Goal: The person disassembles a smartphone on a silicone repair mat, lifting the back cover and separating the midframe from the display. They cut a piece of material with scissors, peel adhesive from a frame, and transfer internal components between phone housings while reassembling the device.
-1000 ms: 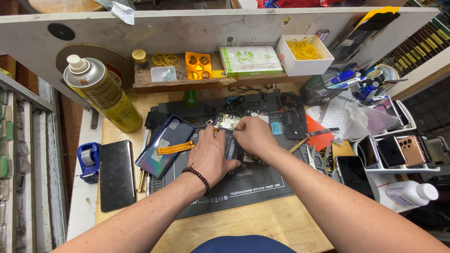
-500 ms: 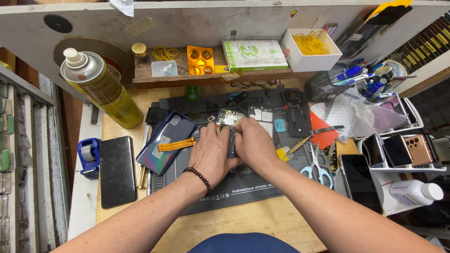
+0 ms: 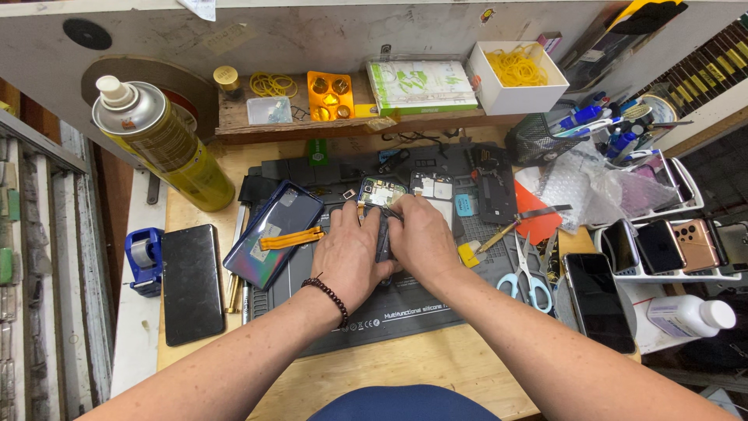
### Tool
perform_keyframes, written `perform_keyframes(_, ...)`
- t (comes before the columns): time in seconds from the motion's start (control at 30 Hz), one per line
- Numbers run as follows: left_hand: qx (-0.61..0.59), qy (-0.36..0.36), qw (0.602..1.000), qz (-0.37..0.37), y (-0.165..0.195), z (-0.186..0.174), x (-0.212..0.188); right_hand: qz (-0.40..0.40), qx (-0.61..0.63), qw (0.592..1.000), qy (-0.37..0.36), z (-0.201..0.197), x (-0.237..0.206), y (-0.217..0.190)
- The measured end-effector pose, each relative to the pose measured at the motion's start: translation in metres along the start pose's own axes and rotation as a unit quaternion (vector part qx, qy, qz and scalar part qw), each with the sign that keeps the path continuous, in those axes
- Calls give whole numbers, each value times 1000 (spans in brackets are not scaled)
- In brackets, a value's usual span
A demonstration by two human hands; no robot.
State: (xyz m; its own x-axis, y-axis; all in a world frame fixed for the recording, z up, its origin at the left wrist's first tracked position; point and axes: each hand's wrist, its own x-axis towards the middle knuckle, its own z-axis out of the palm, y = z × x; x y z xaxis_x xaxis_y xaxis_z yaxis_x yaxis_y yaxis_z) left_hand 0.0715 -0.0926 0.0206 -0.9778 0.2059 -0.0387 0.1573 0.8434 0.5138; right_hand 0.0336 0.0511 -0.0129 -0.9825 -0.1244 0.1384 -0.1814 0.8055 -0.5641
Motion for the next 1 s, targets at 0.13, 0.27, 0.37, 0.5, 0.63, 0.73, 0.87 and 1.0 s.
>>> perform_keyframes(0.13, 0, 6, 1000, -1, 0, 0, -1, 11, 1, 1000, -9, 0, 0, -1)
perform_keyframes(0.27, -1, 3, 1000, 2, -1, 1, -1, 20, -10, 1000, -16, -2, -1, -4)
perform_keyframes(0.37, 7, 15, 1000, 9, 0, 2, -1, 22, -10, 999, -22, -3, -3, -6)
perform_keyframes(0.5, 11, 6, 1000, 5, 0, 2, -2, 18, -10, 1000, -21, -4, -3, -7)
perform_keyframes(0.63, 10, 4, 1000, 1, 1, 1, -2, 17, -5, 1000, -17, -4, -4, -7)
perform_keyframes(0.73, 12, -1, 1000, -1, 1, 1, -2, 18, -7, 1000, -18, -4, -5, -7)
perform_keyframes(0.87, 11, 0, 1000, 0, 1, 1, -2, 22, -8, 999, -24, -6, -4, -8)
perform_keyframes(1.0, 13, 12, 1000, 9, 1, 1, -2, 27, -4, 999, -24, -5, -4, -8)
